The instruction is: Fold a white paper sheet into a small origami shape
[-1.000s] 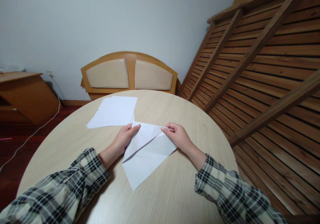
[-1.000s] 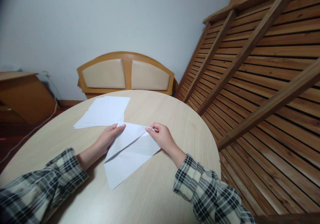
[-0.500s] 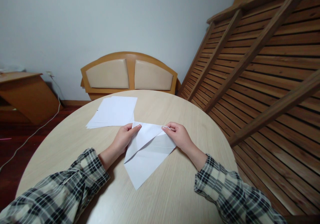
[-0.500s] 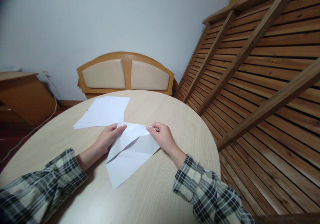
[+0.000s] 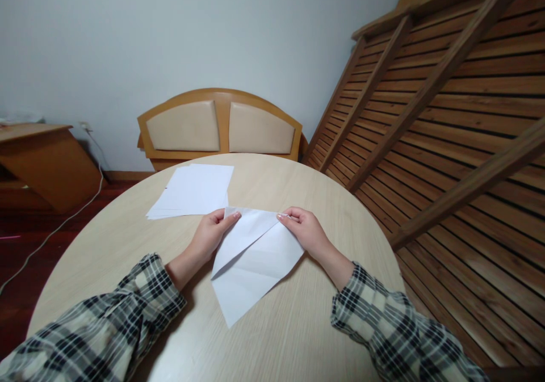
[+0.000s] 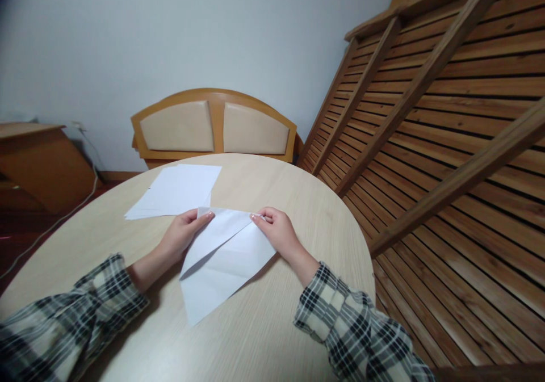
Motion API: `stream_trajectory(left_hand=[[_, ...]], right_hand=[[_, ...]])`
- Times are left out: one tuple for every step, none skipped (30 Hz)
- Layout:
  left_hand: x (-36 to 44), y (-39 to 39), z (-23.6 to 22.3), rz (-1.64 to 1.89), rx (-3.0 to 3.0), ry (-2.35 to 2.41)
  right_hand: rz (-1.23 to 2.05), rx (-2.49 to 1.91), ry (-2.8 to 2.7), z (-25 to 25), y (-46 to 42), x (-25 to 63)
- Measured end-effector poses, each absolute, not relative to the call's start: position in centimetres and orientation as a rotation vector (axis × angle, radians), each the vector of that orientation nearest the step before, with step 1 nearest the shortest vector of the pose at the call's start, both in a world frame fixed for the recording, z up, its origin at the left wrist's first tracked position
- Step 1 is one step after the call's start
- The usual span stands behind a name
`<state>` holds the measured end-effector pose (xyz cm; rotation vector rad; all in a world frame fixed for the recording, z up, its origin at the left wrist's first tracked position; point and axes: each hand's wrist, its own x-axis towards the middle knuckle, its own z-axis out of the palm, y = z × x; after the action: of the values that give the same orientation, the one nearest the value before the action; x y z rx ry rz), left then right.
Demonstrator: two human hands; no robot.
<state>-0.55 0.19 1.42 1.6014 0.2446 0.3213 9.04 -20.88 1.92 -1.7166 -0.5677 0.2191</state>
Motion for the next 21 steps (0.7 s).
stream_trajectory(left_hand=[[-0.58,0.22,1.38,0.325,1.606,0.241],[-0.61,0.25,1.36,0.33,1.611,0.237],[-0.62,0.27,1.35,0.335,1.618,0.229],[-0.62,0.29,1.35,0.341,1.627,0.221],[-0.61,0.3,1.36,0.35,1.64,0.215],[-0.58,0.31,1.39,0.363,1.657,0.211],[-0.55,0.31,1.42,0.381,1.679,0.209],[-0.52,0.32,1.46,0.405,1.705,0.207],[-0.49,0.32,1.5,0.43,1.732,0.206],[-0.47,0.31,1.56,0.452,1.757,0.206],[-0.47,0.3,1.63,0.468,1.776,0.206],[-0.48,0.27,1.71,0.475,1.785,0.206],[-0.5,0.22,1.81,0.476,1.784,0.207],[-0.53,0.16,1.91,0.472,1.774,0.208],[-0.58,0.09,2.01,0.467,1.759,0.211],[-0.62,0.02,2.1,0.461,1.742,0.215],[-0.65,-0.05,2.16,0.455,1.726,0.219],[-0.67,-0.11,2.2,0.449,1.713,0.224],[-0.69,-0.14,2.19,0.445,1.702,0.229],[-0.68,-0.16,2.15,0.441,1.694,0.231],[-0.67,-0.15,2.08,0.439,1.689,0.232]], right_hand=[[0.225,-1.713,-0.572,1.9,-20.91,9.05],[0.232,-1.709,-0.574,1.91,-20.93,9.05],[0.237,-1.705,-0.575,1.92,-20.94,9.03],[0.239,-1.702,-0.574,1.94,-20.95,9.01],[0.237,-1.701,-0.572,1.96,-20.94,8.98],[0.232,-1.701,-0.571,2.0,-20.93,8.95],[0.223,-1.702,-0.569,2.04,-20.91,8.92],[0.214,-1.705,-0.568,2.08,-20.89,8.9],[0.208,-1.707,-0.566,2.13,-20.87,8.88],[0.204,-1.708,-0.563,2.18,-20.85,8.86],[0.203,-1.709,-0.559,2.22,-20.85,8.85],[0.204,-1.709,-0.555,2.26,-20.85,8.85],[0.209,-1.71,-0.552,2.28,-20.86,8.85],[0.213,-1.712,-0.549,2.3,-20.87,8.86],[0.217,-1.715,-0.549,2.3,-20.89,8.88],[0.22,-1.717,-0.548,2.28,-20.9,8.9],[0.223,-1.718,-0.548,2.25,-20.9,8.92],[0.224,-1.718,-0.547,2.21,-20.9,8.95],[0.224,-1.717,-0.546,2.16,-20.9,8.97],[0.219,-1.717,-0.546,2.12,-20.89,8.99],[0.213,-1.721,-0.548,2.09,-20.87,9.01]])
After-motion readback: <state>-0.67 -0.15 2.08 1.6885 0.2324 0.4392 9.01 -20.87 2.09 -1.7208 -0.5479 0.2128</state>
